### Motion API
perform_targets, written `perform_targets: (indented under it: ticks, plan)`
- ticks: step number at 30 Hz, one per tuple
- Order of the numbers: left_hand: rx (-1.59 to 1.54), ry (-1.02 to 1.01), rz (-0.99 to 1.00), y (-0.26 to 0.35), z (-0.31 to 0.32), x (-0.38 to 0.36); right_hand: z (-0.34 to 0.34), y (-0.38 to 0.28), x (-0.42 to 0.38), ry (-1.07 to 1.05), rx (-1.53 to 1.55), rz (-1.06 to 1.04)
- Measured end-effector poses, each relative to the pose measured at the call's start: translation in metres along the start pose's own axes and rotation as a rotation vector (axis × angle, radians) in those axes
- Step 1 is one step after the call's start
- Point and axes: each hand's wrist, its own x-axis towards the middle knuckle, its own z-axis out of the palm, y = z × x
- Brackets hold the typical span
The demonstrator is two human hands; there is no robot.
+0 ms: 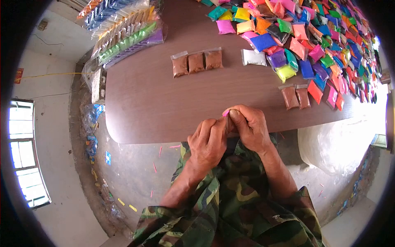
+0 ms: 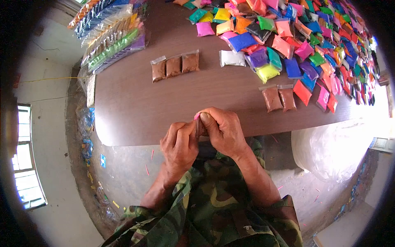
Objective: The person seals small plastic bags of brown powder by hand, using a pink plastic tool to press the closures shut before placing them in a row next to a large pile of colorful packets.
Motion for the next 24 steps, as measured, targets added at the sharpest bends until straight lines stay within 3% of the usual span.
perform_targets:
  ticks: [24]
  plan:
    - [-0.21,0.123,-0.236,0.0,0.021,0.0,0.001,0.003,-0.003,0.096,0.091,0.07]
